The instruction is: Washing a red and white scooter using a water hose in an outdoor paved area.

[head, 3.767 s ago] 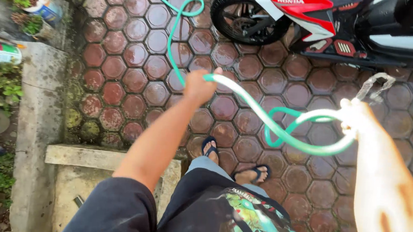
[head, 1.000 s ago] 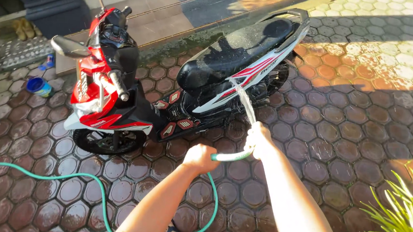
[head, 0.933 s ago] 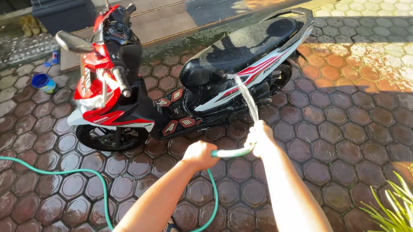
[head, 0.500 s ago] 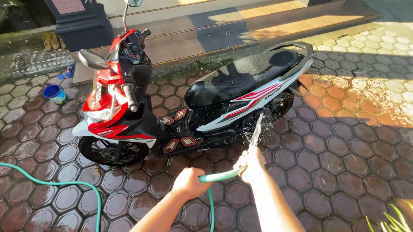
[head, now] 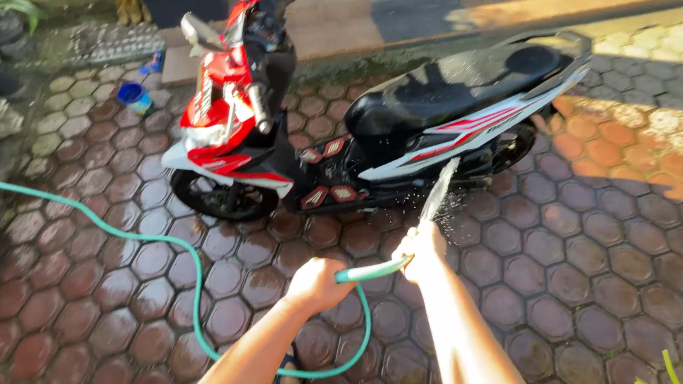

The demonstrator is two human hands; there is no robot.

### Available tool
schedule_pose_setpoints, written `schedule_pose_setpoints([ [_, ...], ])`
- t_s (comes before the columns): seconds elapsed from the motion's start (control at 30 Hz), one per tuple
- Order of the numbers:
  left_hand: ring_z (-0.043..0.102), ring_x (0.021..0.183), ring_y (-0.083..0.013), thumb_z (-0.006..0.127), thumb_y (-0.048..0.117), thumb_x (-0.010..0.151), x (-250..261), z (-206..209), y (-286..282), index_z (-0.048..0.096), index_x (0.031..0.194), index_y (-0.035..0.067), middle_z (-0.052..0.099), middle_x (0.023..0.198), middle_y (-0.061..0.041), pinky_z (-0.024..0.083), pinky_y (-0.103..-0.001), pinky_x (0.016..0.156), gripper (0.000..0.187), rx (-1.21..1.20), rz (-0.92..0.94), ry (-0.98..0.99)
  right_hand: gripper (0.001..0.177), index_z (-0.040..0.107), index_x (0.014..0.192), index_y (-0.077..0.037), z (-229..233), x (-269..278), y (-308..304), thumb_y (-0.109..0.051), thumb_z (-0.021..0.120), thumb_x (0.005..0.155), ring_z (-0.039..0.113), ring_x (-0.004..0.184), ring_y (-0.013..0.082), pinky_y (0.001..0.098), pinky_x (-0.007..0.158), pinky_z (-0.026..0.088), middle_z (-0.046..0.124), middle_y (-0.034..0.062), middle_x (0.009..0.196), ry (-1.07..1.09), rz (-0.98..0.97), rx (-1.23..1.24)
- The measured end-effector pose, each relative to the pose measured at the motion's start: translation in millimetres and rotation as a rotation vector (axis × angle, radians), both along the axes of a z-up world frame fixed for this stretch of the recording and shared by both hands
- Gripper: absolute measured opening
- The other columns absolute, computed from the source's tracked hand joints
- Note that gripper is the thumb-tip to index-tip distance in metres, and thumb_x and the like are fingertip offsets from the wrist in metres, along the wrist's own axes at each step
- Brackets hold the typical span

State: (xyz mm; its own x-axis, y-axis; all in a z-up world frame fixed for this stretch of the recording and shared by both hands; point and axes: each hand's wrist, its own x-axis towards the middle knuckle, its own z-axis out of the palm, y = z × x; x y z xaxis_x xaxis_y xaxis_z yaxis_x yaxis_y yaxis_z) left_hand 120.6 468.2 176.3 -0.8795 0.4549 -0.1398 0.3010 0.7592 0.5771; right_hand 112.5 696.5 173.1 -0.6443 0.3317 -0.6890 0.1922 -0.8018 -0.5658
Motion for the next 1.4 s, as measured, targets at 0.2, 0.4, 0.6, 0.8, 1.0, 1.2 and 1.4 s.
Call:
schedule_pose_setpoints([
  [0.2,0.071,0.079,-0.0364,0.075,0.048,0.078,12,19,-15,0.076,0.077,0.015,0.073,0.079,-0.014,0.056,-0.047,0.071,0.033,-0.033,-0.004,-0.093,0.033,0.041,0.067,-0.016,6,13,-11,-0.029,0.044,0.097,0.030,0.037,0.0140,0.0343,0.042,0.032,0.034,-0.0016,0.051,-0.096,0.055,0.015],
  [0.4,0.071,0.073,-0.0336,0.076,0.052,0.078,11,20,-21,0.076,0.073,0.013,0.072,0.074,-0.012,0.056,-0.045,0.069,0.039,-0.025,-0.066,-0.120,0.030,0.046,0.071,-0.014,4,30,-15,-0.028,0.044,0.098,0.032,0.039,0.0127,0.0329,0.043,0.031,0.035,-0.0023,0.052,-0.089,-0.022,0.012],
  [0.6,0.071,0.071,-0.0338,0.078,0.052,0.075,-3,14,-49,0.074,0.071,0.013,0.071,0.071,-0.012,0.056,-0.045,0.067,0.040,0.036,-0.163,-0.030,0.027,0.042,0.071,-0.016,1,34,-38,-0.026,0.044,0.096,0.029,0.037,0.0129,0.0333,0.041,0.029,0.033,-0.0030,0.051,-0.098,-0.093,0.059],
  [0.8,0.070,0.074,-0.0347,0.080,0.048,0.074,-31,10,-98,0.074,0.069,0.010,0.072,0.072,-0.014,0.057,-0.045,0.068,0.039,0.074,-0.226,0.014,0.030,0.043,0.070,-0.016,-13,24,-83,-0.030,0.044,0.097,0.028,0.037,0.0120,0.0321,0.041,0.030,0.030,-0.0042,0.050,-0.023,-0.132,-0.017],
  [1.0,0.072,0.074,-0.0339,0.080,0.045,0.072,-54,12,-136,0.077,0.071,0.012,0.072,0.071,-0.014,0.057,-0.044,0.069,0.033,0.056,-0.232,-0.003,0.031,0.045,0.073,-0.015,-1,12,-134,-0.033,0.044,0.098,0.031,0.040,0.0139,0.0341,0.045,0.034,0.031,-0.0027,0.051,-0.085,-0.195,-0.026],
  [1.2,0.071,0.072,-0.0353,0.081,0.045,0.073,-74,2,-151,0.076,0.071,0.012,0.071,0.070,-0.014,0.056,-0.045,0.067,0.033,0.039,-0.281,0.015,0.038,0.044,0.072,-0.016,-2,13,-156,-0.042,0.044,0.099,0.030,0.039,0.0133,0.0330,0.045,0.031,0.031,-0.0036,0.050,-0.027,-0.249,-0.037],
  [1.4,0.072,0.068,-0.0348,0.080,0.046,0.074,-73,5,-165,0.073,0.069,0.012,0.071,0.067,-0.014,0.057,-0.044,0.065,0.034,0.062,-0.316,0.004,0.034,0.045,0.072,-0.015,11,19,-175,-0.038,0.046,0.098,0.031,0.041,0.0140,0.0340,0.045,0.033,0.033,-0.0028,0.053,-0.068,-0.289,-0.035],
])
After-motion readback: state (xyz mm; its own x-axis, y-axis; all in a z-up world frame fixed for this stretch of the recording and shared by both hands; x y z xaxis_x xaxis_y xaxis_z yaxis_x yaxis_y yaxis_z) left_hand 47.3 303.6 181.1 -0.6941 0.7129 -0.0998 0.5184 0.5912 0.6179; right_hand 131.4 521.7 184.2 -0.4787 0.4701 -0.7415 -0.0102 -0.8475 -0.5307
